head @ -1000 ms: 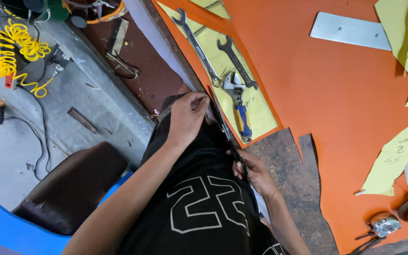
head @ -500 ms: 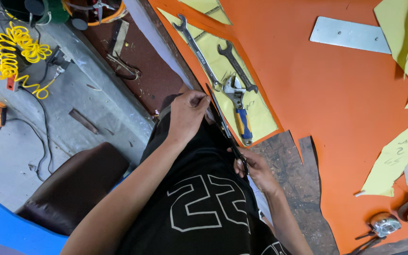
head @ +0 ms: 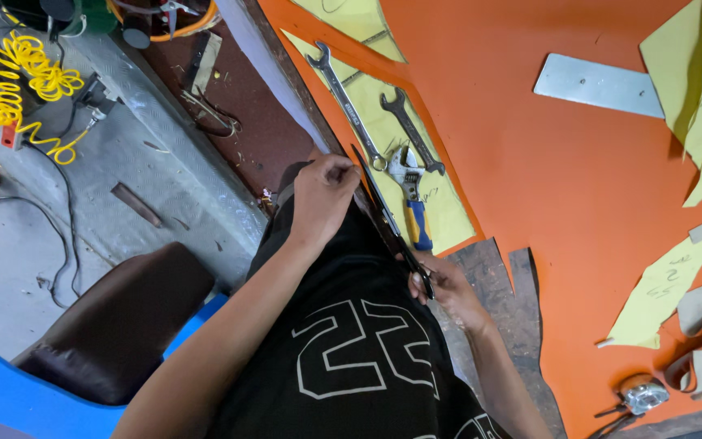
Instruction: The person cuts pieces of orange fabric using shears and follows paper templates, then folds the cut pieces and places them on the table.
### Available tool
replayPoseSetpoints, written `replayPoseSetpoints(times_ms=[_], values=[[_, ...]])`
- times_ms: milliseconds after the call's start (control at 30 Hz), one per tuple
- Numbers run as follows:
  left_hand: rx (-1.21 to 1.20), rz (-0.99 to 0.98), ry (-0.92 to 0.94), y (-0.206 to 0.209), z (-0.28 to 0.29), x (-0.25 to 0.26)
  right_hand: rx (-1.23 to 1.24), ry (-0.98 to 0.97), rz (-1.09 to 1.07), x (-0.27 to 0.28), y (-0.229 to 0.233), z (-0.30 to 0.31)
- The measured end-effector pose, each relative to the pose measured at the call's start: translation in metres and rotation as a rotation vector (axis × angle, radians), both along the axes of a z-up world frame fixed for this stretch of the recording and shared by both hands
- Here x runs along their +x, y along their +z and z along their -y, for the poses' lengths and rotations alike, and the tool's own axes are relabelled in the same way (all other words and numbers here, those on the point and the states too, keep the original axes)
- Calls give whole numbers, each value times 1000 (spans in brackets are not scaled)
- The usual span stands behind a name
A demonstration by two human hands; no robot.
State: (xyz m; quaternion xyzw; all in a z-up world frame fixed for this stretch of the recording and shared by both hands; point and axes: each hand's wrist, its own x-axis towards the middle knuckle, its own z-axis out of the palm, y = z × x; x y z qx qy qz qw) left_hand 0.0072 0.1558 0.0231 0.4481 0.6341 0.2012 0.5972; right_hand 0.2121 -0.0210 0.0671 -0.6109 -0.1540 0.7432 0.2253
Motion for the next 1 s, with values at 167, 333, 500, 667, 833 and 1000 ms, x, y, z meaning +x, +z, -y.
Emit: replayPoseSetpoints(times_ms=[167, 333, 500, 667, 833, 1000], values=[[16, -10, -25, -6, 2, -5, 26, 70, 56, 0, 6, -17], [-43, 16, -15, -7, -1, -5, 23, 53, -2, 5, 4, -29], [-23, 35, -28, -7, -4, -9, 39, 92, 24, 11, 3, -40], [-4, 30, -71, -7, -7, -13, 5, 122, 41, 13, -3, -45], [-113, 101, -82, -5, -12, -17, 8, 177, 93, 15, -6, -49], [-98, 69, -108, -3, -17, -20, -56, 143, 111, 16, 3, -73]])
